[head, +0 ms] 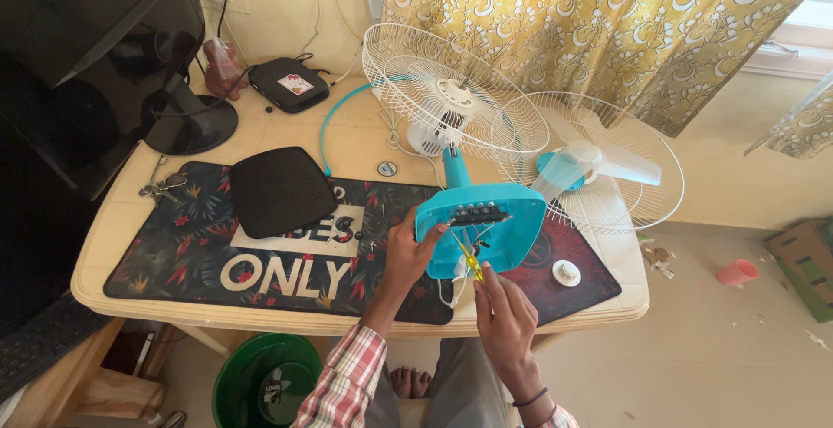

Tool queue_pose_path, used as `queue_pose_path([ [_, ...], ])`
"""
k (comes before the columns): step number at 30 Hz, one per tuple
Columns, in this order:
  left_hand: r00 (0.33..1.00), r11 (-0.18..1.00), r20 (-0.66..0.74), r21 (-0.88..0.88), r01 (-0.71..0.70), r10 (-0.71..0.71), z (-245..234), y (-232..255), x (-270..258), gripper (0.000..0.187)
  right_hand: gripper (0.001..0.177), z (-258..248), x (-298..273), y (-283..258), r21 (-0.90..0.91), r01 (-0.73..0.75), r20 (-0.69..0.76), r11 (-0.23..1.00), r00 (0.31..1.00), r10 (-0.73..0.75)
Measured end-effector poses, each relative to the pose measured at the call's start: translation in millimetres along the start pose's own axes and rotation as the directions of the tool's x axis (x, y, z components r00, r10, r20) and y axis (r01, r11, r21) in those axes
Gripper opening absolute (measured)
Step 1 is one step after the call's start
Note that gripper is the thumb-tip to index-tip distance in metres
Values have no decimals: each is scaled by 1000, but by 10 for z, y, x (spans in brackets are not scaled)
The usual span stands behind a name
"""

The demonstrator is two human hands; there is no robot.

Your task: The person uses a screwdriver to adjust internal components of a blue plastic device, then places a black cover over it. The task involves manipulating wires and securing the cover.

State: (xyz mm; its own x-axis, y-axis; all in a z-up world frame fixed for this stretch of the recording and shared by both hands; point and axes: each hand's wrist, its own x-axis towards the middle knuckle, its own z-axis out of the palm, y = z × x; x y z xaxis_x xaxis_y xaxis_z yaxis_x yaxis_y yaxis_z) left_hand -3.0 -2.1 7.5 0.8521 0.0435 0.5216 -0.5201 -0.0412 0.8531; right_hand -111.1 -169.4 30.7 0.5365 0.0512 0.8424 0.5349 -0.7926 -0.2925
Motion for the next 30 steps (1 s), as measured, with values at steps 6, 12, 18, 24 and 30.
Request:
queue_pose_path([
  [6, 1000, 1000, -2, -11, -17, 17, 5, 38, -4, 52, 36, -47, 79, -129, -101, 135, -1, 986, 991, -136],
  [12, 999, 998, 12, 42, -36, 36, 18, 50, -20, 44, 38, -17, 223, -159, -182, 253, 95, 950, 966, -239],
  [18, 991, 988, -2, 82, -134, 134, 31, 124, 39, 42, 36, -76, 249, -143, -168, 186, 34, 968, 983, -182],
  [24, 999, 996, -5, 68, -50, 50, 37, 97, 19, 39, 32, -161, 52, -30, -37, -33, -14, 999, 999, 32],
  [30, 997, 994, -18, 84, -76, 78, 52, 3, 18, 38, 21, 24, -200, 167, 198, -333, -31, 922, 938, 345],
])
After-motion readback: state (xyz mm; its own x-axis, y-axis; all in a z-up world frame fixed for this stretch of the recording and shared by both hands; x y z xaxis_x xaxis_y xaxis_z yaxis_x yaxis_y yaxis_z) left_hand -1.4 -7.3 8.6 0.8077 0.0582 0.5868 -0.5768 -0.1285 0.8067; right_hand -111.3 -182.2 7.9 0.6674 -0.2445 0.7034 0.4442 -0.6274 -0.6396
